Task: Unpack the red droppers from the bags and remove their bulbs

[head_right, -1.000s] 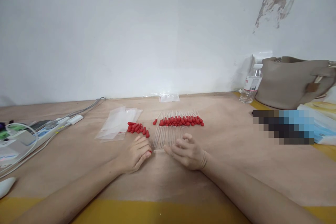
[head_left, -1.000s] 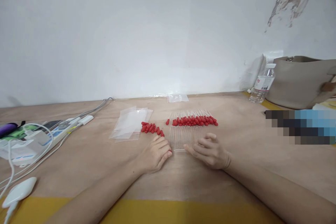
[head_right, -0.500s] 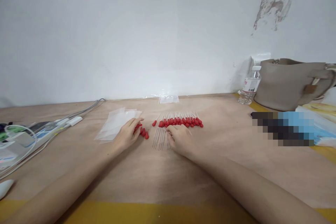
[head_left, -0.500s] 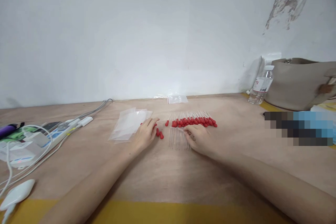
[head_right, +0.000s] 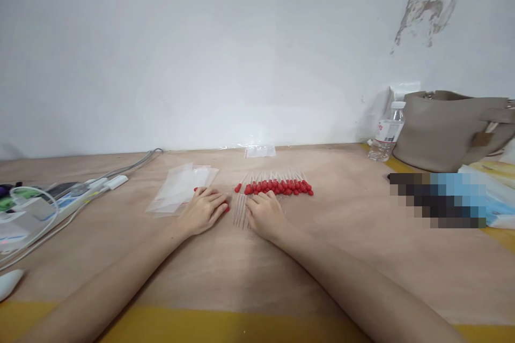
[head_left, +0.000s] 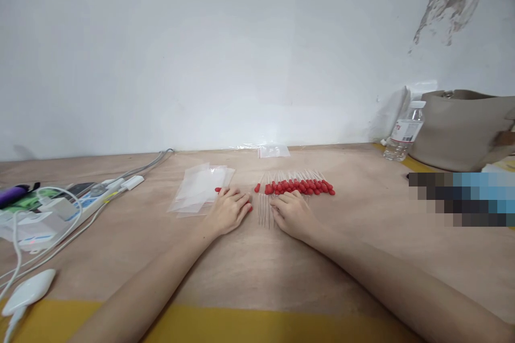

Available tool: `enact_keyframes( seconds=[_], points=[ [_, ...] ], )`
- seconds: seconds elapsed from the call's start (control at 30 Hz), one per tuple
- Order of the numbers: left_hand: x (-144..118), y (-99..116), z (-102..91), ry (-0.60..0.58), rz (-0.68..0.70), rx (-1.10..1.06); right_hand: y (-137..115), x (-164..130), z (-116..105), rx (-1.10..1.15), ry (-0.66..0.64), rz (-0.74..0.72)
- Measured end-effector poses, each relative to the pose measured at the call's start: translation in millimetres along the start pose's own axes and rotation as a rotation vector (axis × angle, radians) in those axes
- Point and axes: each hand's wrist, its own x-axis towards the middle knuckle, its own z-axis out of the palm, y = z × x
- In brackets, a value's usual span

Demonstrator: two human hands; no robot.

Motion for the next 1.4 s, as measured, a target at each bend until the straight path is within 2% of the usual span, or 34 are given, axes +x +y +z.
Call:
enact_keyframes(
  seconds=[0.2, 0.37, 0.53, 0.63, 0.77, 0.83, 1.03, 1.13, 1.23, 1.4],
  points=[
    [-3, -4, -2.8, -0.011, 0.028, -0.078, -6, -1, -4, 0.041, -0.055, 0.042],
    [-5, -7, -1.4, -0.038, -0.025, -0.126, -10, -1, -6, 0.062, -0.109, 0.036],
    [-4, -10, -5.6, 0.016, -0.135, -0.190, -9, -1, -10, 0.069, -0.089, 0.066],
    [10, -14, -10.0, 0.000, -0.202, -0.244, -3, -2, -17, 0.056, -0.102, 0.100],
    [44, -20, -9.0, -0.221, -0.385, -0.191, 8, -8, -29, 0.053, -0.151, 0.121],
    [63, -22, -2.9, -0.266, -0.450, -0.166, 12, -13, -30, 0.061, -0.142, 0.126],
    [94, -22, 29.0, -0.339, -0.514, -0.133, 15, -30, -20, 0.119, 0.050, 0.113],
    [95, -20, 36.0, -0.283, -0.551, -0.089, 15, -33, -17, 0.130, 0.094, 0.085],
    [87, -17, 28.1, -0.167, -0.559, -0.035, 16, -34, -16, 0.136, 0.148, 0.084],
    [47, -5, 2.4, -0.011, -0.391, -0.021, 18, -33, -14, 0.127, 0.262, 0.109]
  ],
)
